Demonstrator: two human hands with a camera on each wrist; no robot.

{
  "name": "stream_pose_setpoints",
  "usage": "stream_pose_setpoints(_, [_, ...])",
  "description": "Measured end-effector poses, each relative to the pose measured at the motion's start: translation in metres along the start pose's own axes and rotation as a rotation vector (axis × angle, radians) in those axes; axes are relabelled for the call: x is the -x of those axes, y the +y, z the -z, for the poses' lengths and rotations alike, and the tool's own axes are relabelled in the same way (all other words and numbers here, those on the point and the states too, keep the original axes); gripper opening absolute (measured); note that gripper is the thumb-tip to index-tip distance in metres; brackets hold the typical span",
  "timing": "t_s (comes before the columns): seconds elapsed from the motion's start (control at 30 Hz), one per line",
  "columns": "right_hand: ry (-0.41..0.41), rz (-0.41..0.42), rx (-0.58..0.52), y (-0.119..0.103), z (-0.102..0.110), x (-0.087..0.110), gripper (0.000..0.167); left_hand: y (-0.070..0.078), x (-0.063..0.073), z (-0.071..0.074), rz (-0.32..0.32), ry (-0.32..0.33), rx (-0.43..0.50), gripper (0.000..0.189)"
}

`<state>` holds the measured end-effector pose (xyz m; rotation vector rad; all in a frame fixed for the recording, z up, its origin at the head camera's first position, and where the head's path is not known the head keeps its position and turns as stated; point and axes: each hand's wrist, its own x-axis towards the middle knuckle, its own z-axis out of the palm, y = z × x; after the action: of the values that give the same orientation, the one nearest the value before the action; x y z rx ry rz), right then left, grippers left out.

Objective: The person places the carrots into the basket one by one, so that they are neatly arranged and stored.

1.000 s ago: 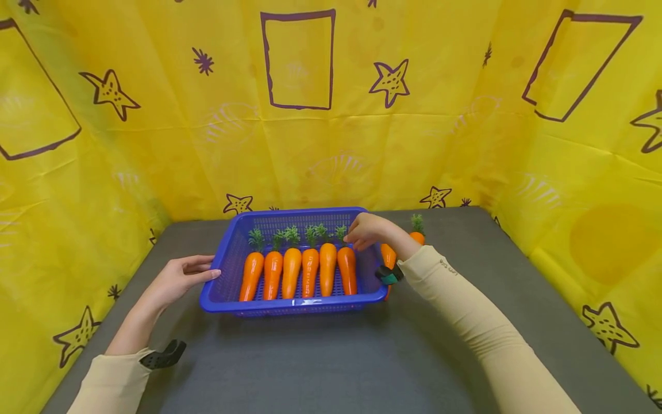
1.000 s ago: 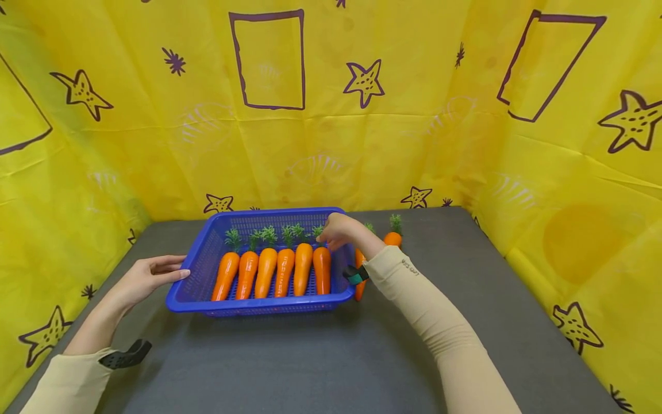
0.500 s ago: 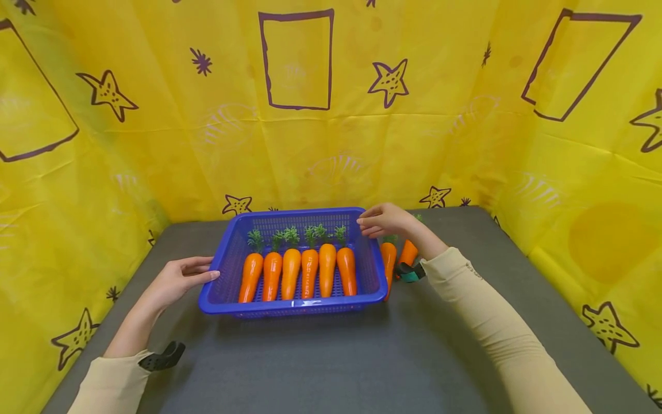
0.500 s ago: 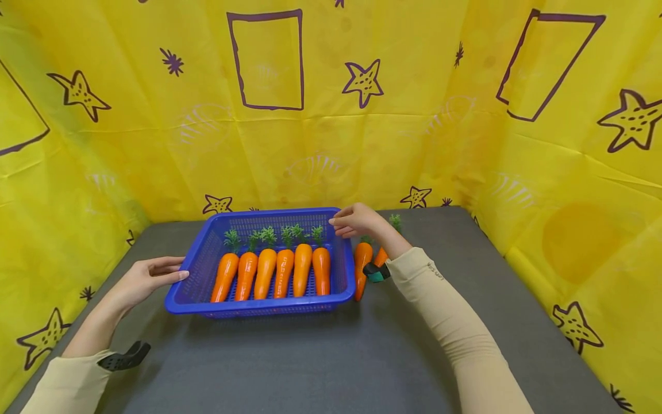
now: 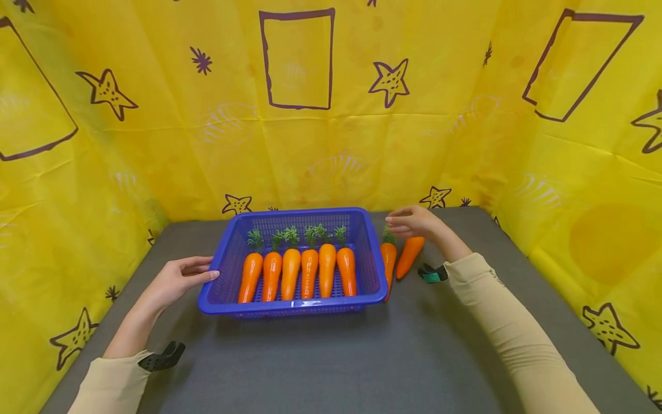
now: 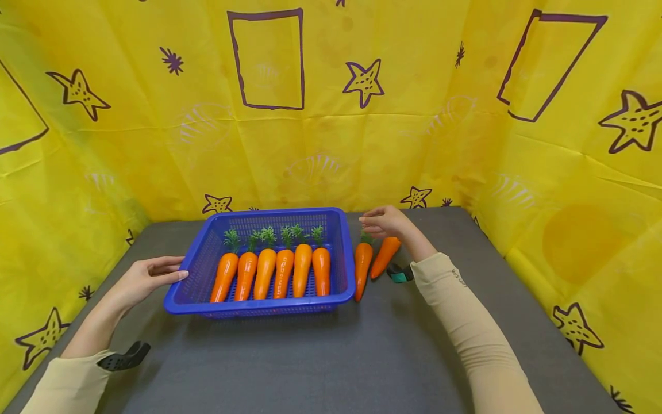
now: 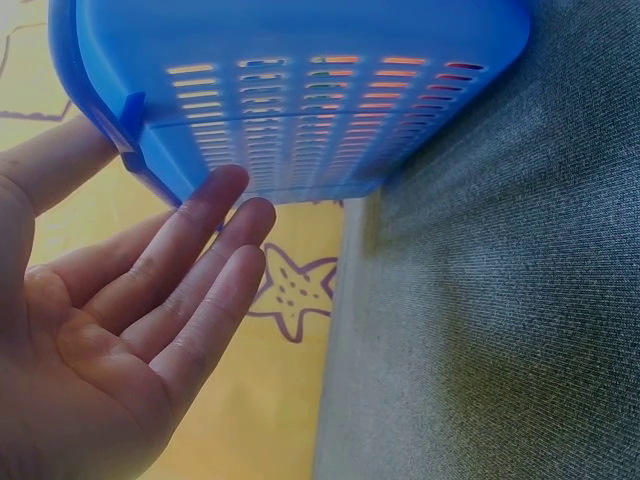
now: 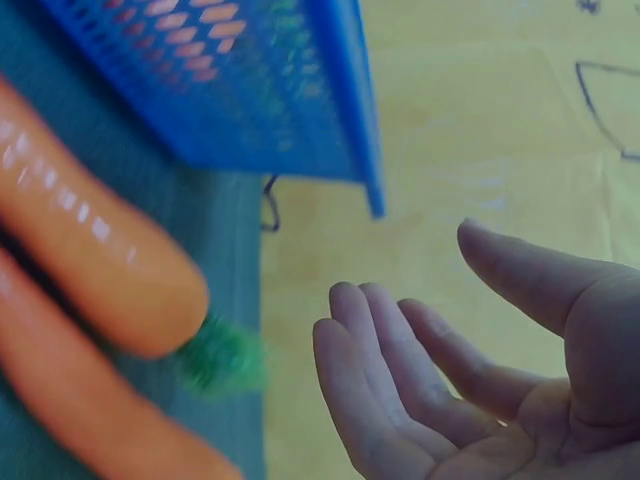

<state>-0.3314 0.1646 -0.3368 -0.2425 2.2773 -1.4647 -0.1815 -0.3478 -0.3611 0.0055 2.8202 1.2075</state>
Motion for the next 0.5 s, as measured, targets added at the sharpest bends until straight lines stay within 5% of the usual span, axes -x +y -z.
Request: stream_pose_setpoints(0.5, [0.091, -0.118, -0.078, 0.048, 0.037, 0.009, 0.061, -0.001, 0.001, 0.000, -0.003, 0.004, 0.009, 0.067])
